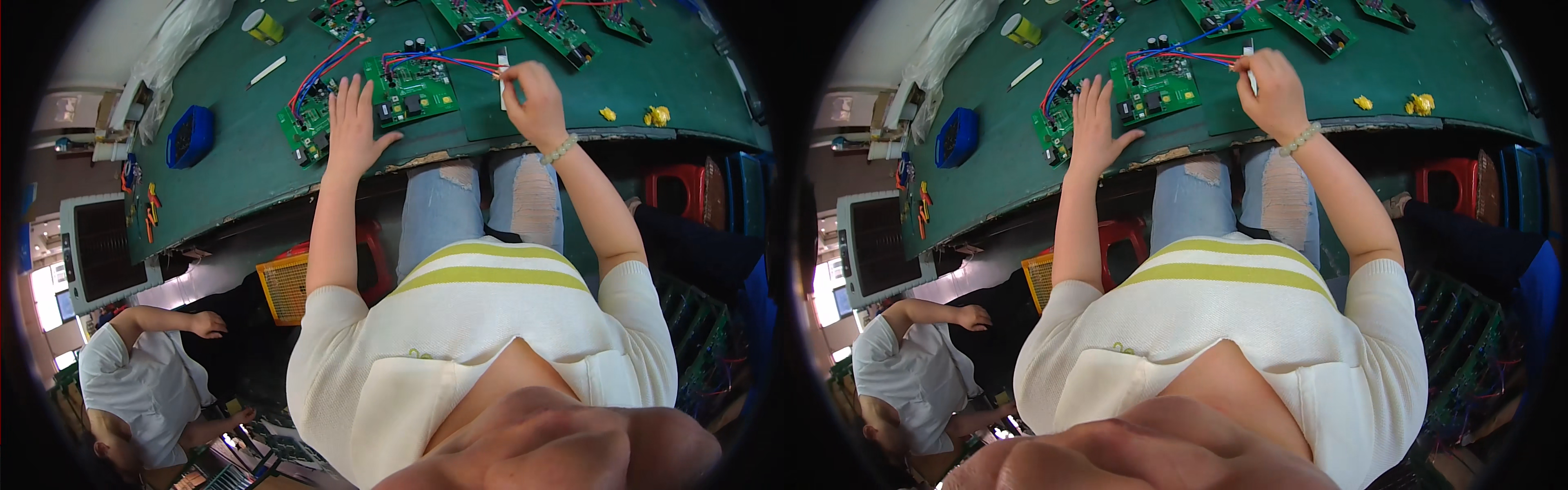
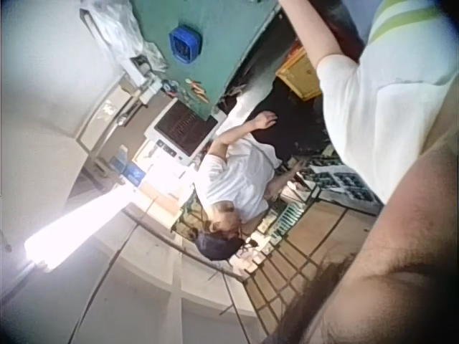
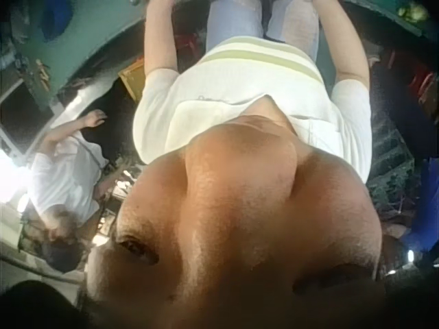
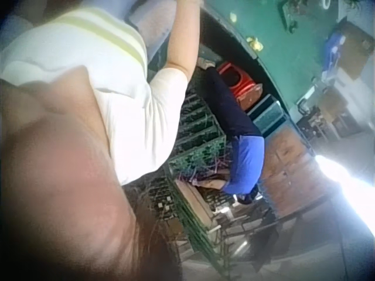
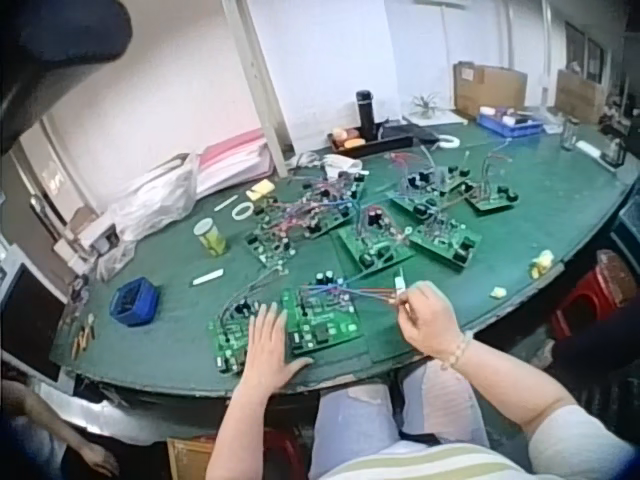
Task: Assembling and inspecting printed circuit boards (PCBs) by connecting wires and checking components.
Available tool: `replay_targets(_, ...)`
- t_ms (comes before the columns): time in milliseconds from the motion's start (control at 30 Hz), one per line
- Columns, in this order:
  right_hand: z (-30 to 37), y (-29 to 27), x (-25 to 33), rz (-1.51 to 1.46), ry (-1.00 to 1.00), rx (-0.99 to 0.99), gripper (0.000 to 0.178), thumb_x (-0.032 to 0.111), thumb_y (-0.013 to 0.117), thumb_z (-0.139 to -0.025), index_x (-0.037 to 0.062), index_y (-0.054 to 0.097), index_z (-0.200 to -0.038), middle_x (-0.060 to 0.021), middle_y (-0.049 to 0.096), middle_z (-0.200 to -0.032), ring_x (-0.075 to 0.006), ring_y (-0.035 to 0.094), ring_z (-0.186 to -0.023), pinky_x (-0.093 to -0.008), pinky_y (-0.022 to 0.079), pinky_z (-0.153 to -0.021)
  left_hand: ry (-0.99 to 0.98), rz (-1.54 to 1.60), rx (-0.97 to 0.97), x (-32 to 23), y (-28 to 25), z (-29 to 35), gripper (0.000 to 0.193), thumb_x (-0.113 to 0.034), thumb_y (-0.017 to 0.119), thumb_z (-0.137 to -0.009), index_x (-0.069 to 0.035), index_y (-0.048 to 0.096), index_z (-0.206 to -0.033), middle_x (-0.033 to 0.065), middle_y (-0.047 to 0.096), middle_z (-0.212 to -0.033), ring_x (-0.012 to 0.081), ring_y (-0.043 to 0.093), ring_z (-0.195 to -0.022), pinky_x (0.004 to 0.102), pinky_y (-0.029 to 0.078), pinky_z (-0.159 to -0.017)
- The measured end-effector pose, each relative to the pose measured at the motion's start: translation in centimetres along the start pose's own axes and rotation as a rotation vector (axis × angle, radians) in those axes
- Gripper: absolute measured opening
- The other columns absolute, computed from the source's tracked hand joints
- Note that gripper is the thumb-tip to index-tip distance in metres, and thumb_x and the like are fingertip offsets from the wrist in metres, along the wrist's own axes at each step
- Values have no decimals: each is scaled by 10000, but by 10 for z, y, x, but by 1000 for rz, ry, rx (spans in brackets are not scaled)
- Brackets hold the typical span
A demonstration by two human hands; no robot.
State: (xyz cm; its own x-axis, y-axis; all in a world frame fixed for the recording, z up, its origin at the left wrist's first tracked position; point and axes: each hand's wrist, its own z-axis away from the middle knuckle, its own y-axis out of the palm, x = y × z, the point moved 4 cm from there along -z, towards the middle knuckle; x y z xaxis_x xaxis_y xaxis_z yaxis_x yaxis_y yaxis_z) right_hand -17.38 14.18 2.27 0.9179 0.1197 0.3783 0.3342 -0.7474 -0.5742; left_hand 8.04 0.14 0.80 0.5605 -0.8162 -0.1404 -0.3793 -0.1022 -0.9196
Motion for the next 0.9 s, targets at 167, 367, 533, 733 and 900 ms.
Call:
replay_targets(167,39,33,-38,173,284,133,314,184,635,-814,23,561,-1073,-146,573,-1001,-325,532,-941,-411,467,-798,107,225,51,-7,26,-38,1017,-299,839,-592,-39,285,-1404,176,289,-1460,357,271,-1353,467,241,-1113)
replay_targets(367,24,56,-63,252,389,255,457,181,639,-791,-13,511,-1185,-188,560,-1057,-355,534,-967,-428,457,-849,-6,285,77,-15,30,-34,1101,-306,846,-560,7,227,-1416,208,294,-1441,358,362,-1286,435,330,-1052)
replay_targets(533,25,49,-63,307,497,482,453,83,600,-753,-14,503,-1185,-197,551,-1054,-375,548,-943,-444,465,-837,-257,143,87,-33,5,-14,1180,-518,815,-548,22,220,-1412,223,409,-1262,368,477,-1134,432,393,-948)
replay_targets(733,40,26,-43,234,414,483,214,66,548,-785,-9,527,-984,-216,532,-994,-364,590,-853,-425,511,-747,-194,-195,-71,-8,10,-41,699,-452,754,-680,-18,538,-1184,182,528,-1098,326,521,-1080,413,404,-932)
replay_targets(900,57,-9,-22,-415,641,381,265,63,491,-864,7,556,-1115,-55,527,-760,-174,524,-706,-307,434,-650,-74,322,-93,10,39,-41,238,-194,602,-850,-13,628,-1001,179,571,-1174,347,573,-1012,426,463,-856)
